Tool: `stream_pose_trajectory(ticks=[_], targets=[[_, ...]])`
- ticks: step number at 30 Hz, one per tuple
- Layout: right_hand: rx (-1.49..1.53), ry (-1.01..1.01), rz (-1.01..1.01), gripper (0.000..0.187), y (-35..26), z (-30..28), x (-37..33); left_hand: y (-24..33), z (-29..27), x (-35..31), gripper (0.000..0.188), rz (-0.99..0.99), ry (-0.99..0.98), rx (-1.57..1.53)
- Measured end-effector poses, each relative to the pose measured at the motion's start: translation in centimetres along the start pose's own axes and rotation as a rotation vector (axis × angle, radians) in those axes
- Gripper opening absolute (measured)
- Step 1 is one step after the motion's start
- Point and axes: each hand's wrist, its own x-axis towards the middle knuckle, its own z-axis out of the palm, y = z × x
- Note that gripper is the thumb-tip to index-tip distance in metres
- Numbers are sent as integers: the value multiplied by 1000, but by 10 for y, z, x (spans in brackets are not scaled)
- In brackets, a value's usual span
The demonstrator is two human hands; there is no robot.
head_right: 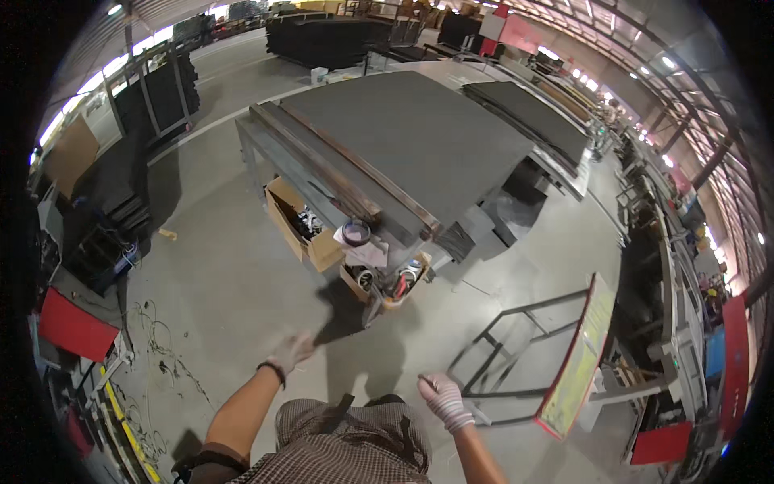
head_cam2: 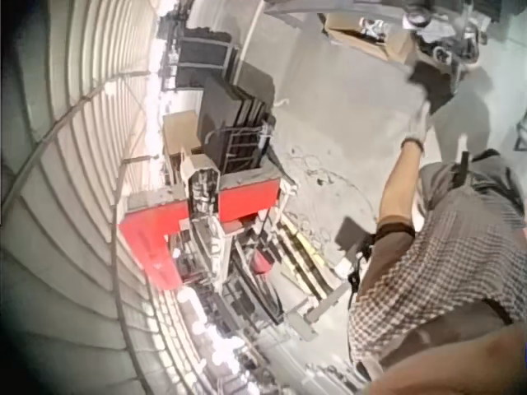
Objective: Cutting, measuring, labeling, and applying adhesive to insulation foam boards on a factory production line.
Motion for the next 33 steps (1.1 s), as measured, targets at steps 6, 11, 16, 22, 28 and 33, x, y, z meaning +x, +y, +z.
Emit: stream_pose_trajectory(ticks=[6,11,16,22,28,33], targets=[[-38,-90,-445,20,-110,-30,217,82,117,136,101,-201,101,-588],[-496,-289,-744,27,-167,1,374,106,177,175,82,-72,273,-826],[-900,-535,-749,34,-225,78,464,99,186,224,80,124,818,-562],[-1284,-387,-704,53,-221,162,519,104,204,241,69,89,920,-652],[-633,-364,-412,54,-178,169,561,135,221,261,53,181,864,-680],[-533,-522,-919,39,-261,61,445,45,164,272,56,417,779,-880]])
